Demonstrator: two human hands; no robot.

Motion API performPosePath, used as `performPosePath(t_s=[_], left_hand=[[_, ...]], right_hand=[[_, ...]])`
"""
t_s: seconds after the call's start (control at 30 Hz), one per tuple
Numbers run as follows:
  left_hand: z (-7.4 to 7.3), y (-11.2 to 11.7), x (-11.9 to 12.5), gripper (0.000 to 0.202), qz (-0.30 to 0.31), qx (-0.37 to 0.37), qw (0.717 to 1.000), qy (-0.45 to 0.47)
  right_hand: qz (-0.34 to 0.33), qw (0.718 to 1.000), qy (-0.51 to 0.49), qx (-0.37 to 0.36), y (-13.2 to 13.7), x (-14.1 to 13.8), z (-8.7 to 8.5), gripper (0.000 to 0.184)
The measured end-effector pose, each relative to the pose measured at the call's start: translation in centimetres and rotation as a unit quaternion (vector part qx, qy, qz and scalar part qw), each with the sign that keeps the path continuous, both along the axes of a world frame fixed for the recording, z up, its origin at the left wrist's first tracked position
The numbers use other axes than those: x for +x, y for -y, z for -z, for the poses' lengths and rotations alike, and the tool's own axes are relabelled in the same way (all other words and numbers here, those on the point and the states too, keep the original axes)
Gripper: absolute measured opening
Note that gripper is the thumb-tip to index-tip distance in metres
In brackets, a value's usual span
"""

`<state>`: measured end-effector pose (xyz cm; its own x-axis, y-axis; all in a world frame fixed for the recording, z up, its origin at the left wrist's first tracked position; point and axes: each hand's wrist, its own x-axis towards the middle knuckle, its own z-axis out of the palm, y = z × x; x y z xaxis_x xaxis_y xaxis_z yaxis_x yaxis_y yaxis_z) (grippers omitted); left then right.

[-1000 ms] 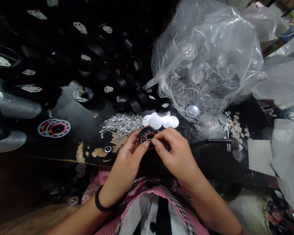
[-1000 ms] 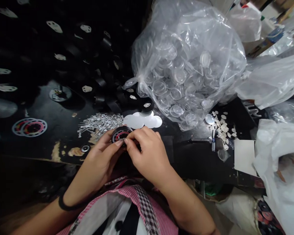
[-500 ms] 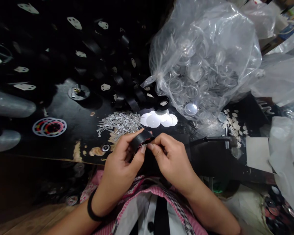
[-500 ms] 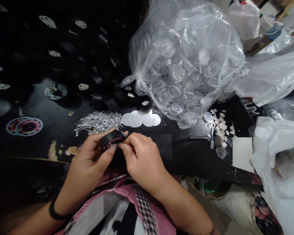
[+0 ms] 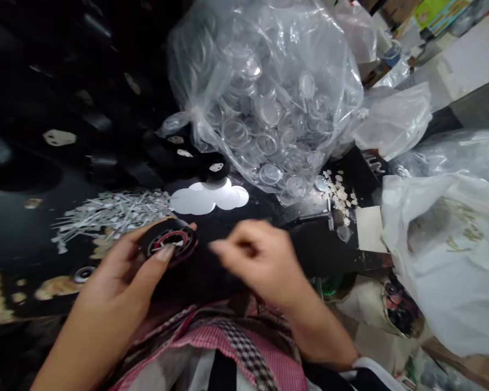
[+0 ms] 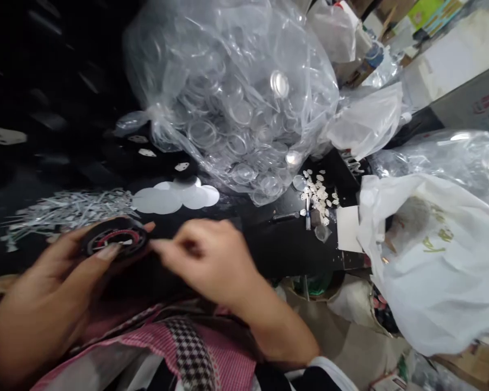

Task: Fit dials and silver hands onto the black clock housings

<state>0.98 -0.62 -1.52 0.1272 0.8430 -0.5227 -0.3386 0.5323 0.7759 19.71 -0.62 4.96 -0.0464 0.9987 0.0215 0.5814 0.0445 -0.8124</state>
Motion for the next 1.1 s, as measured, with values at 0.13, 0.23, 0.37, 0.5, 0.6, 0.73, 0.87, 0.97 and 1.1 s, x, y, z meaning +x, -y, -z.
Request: performPosePath(t_s=[0.13, 0.23, 0.37, 0.5, 0.6, 0.73, 0.87, 0.97, 1.1], left_hand=[[-0.9, -0.3, 1.5, 0.029, -0.021, -0.015, 0.998, 0.063], [-1.0, -0.1, 2.7, 0.026, 0.002, -0.112, 0.979, 0.168], [-0.3, 0.3, 3.7, 0.026, 0.030, -0.195, 0.955, 0.221], [0.2, 0.4, 4.0, 0.023, 0.045, -0.215, 0.947, 0.232], [0.2, 0.2, 4.1, 0.022, 0.047, -0.206, 0.946, 0.247], [-0.2, -0.1, 4.1, 0.019, 0.061, -0.194, 0.943, 0.263], [-0.8, -0.5, 4.1, 0.014, 0.065, -0.211, 0.943, 0.250], [-1.0, -0.5, 4.1, 0.015, 0.053, -0.222, 0.941, 0.251], [-0.6, -0.1, 4.3, 0.014, 0.036, -0.212, 0.944, 0.252]], right_hand=[[0.355, 0.908, 0.051, 0.218, 0.9, 6.3, 0.6, 0.016], [0.335, 0.928, -0.043, 0.159, 0.1, 9.4, 3.3, 0.017], [0.308, 0.927, -0.161, 0.139, -0.6, 8.1, 4.3, 0.009], [0.152, 0.946, -0.265, 0.108, -0.5, 2.6, 2.2, 0.009], [0.045, 0.944, -0.314, 0.088, -0.3, -0.4, 1.3, 0.014], [-0.046, 0.956, -0.277, 0.083, -0.4, -1.4, 1.8, 0.019], [-0.085, 0.960, -0.229, 0.134, -0.4, -1.7, 2.6, 0.021], [-0.093, 0.960, -0.213, 0.157, -0.2, -2.0, 2.7, 0.021], [-0.099, 0.969, -0.175, 0.140, 0.3, -1.3, 2.2, 0.024]])
